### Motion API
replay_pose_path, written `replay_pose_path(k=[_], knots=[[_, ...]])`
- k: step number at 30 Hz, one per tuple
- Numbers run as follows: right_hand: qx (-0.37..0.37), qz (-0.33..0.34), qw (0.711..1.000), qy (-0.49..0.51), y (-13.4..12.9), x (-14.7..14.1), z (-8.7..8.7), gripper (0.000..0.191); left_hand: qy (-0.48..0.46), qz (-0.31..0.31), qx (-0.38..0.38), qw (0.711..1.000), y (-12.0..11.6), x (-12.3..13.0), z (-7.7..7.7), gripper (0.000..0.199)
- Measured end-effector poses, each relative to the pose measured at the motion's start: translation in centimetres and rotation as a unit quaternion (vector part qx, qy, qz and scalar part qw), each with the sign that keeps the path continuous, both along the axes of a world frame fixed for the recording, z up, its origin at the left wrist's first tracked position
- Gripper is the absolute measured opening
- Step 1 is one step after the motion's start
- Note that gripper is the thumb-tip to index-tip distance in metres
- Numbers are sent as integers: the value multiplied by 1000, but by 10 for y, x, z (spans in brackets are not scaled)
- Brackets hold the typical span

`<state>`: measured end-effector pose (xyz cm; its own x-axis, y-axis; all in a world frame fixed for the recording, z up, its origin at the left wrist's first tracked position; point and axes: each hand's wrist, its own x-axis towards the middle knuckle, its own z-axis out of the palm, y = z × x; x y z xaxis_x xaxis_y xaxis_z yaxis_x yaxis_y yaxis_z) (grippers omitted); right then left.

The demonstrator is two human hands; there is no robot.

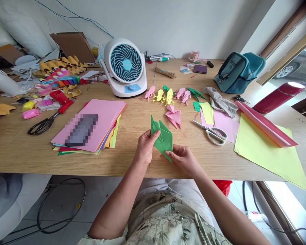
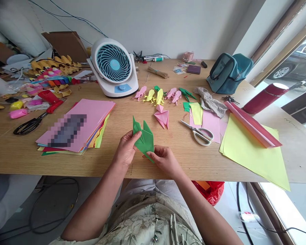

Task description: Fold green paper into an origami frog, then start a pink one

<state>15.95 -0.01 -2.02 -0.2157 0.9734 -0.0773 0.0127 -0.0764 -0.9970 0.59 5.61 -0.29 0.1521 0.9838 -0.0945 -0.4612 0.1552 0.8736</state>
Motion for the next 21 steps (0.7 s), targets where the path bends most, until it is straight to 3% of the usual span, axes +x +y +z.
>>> replay_pose_path(k=[6,12,18,21], knots=[[56,-57,990,-116,-11,14,-1,36,-45,-60,-33,997,6,-6,-3,32],[215,-130,938,-241,-20,29,4,25,-39,-108,-35,993,12,-11,-8,29],[410,-157,836,-328,-28,31,6,48,-45,-153,-49,986,14,-5,-2,38],[445,-143,788,-400,-30,32,3,58,-52,-139,-49,988,12,1,-3,39]])
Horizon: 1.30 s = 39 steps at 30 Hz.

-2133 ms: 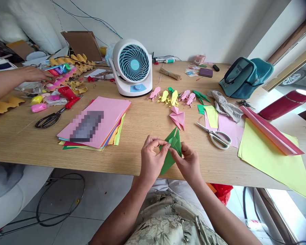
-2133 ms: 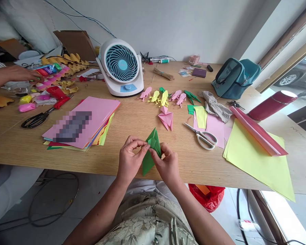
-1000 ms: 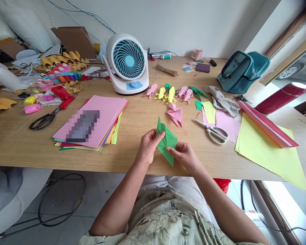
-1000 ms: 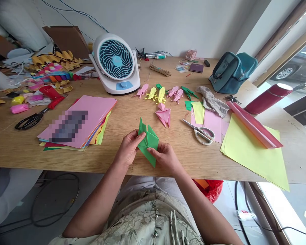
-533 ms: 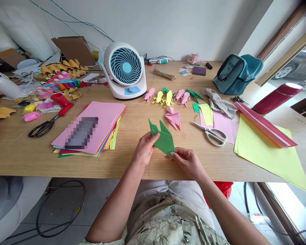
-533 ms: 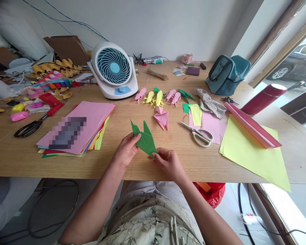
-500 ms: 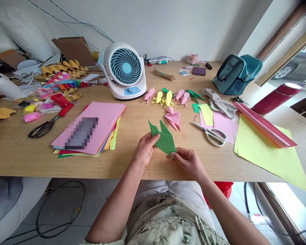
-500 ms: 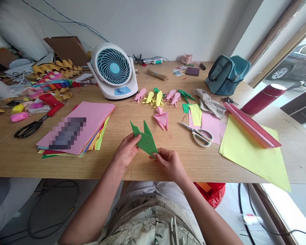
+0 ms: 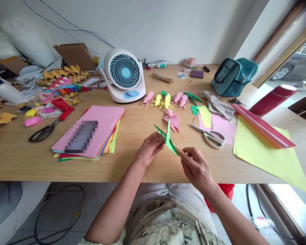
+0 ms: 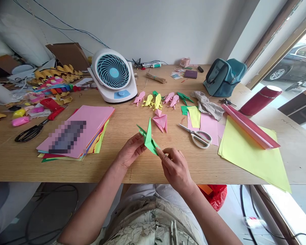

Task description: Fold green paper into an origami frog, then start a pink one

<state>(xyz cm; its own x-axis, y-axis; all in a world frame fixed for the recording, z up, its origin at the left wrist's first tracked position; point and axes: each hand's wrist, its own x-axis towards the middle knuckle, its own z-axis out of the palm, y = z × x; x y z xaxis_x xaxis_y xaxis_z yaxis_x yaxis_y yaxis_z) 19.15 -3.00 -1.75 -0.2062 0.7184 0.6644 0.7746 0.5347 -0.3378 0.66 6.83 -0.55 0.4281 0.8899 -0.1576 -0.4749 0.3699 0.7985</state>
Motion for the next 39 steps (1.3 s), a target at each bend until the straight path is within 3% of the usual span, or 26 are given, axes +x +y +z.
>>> replay_pose_path(k=[6,11,14,18,22,27,33,35,39], knots=[[6,-34,991,-130,-1,-4,-13,55,25,-7,31,999,-6,7,-4,48],[-39,21,983,-177,-7,-15,-14,36,139,15,85,986,-7,9,-11,37],[-70,71,978,-181,-12,-17,-8,30,149,-2,85,985,-5,6,-12,37],[-77,112,983,-122,-16,-7,-4,30,218,-56,160,961,1,-1,-7,28],[-45,65,989,-121,-10,11,-4,36,332,-121,273,894,6,-2,-1,16],[-98,87,974,-183,6,25,-2,37,452,-153,417,773,7,10,-3,32],[-147,100,968,-179,15,26,-4,32,579,-54,556,594,-16,10,3,41],[-147,98,966,-188,16,26,-4,31,576,-54,581,572,-32,3,5,37],[-138,93,966,-200,17,23,-3,29,587,-67,580,561,-57,-9,-6,38]])
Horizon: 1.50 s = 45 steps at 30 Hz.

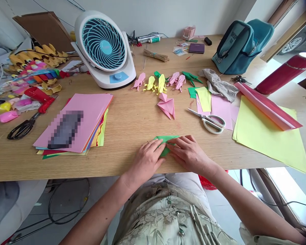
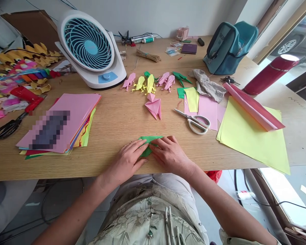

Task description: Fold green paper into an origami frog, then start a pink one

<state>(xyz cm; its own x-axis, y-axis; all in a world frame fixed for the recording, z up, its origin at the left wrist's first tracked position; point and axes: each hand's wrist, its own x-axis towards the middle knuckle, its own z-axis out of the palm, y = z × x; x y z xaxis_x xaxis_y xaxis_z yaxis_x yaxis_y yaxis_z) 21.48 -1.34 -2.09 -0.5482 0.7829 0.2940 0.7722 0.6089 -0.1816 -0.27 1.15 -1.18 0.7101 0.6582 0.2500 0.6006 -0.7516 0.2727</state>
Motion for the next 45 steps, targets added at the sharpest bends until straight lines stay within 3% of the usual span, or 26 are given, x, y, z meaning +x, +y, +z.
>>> replay_pose_path(k=[4,10,14,17,21,24,30,34,37,41,45], knots=[[12,-6,1000,26,1,-4,0,25,-8,-6,24,1000,0,-4,-15,36],[-2,-38,989,146,2,9,2,33,-37,-38,35,998,8,-9,-18,29],[-52,-104,956,270,1,22,2,35,-109,-8,11,994,7,-13,-19,33],[-110,-107,937,313,2,20,0,43,-162,38,-26,986,8,-14,-16,33],[-158,-98,921,342,7,6,-2,53,-211,97,-65,971,11,-14,-7,30],[-145,-111,916,358,12,-3,0,44,-222,106,-77,966,11,-15,-2,30],[-95,-97,945,297,12,-7,1,39,-222,109,-81,965,8,-13,-1,30],[-100,-95,940,311,13,-9,4,30,-229,118,-82,963,9,-9,3,29],[-142,-121,912,365,18,-13,11,20,-251,107,-104,956,11,-5,10,25],[-193,-124,865,447,27,-19,23,30,-289,143,-176,930,14,1,19,17],[-261,-88,771,574,32,-21,29,42,-357,186,-273,874,19,5,19,18]])
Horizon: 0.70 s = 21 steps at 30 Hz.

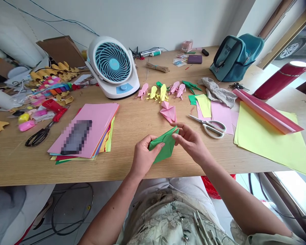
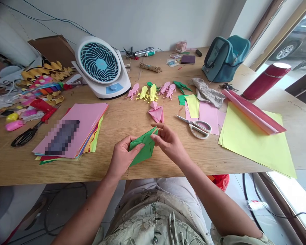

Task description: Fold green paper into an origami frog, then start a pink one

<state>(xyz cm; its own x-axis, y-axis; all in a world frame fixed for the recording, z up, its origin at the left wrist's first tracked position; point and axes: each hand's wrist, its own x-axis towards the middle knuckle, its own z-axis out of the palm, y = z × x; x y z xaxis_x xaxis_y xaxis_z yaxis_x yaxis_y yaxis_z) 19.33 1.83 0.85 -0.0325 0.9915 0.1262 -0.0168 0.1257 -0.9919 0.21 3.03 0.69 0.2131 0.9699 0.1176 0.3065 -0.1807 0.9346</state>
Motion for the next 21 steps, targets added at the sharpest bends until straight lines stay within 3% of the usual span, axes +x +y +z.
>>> replay_pose_path(k=[4,9,14,21], knots=[[-22,-4,998,62,-5,0,1,38,-92,7,-62,994,2,1,-6,25],[-63,53,994,67,-10,-9,1,37,-126,2,-94,988,-1,4,-6,28],[-90,27,992,79,-8,-16,-5,41,-162,-38,-133,977,-5,5,-2,28],[-85,12,993,85,-8,-16,-6,37,-117,-58,-123,984,-9,5,-1,22]])
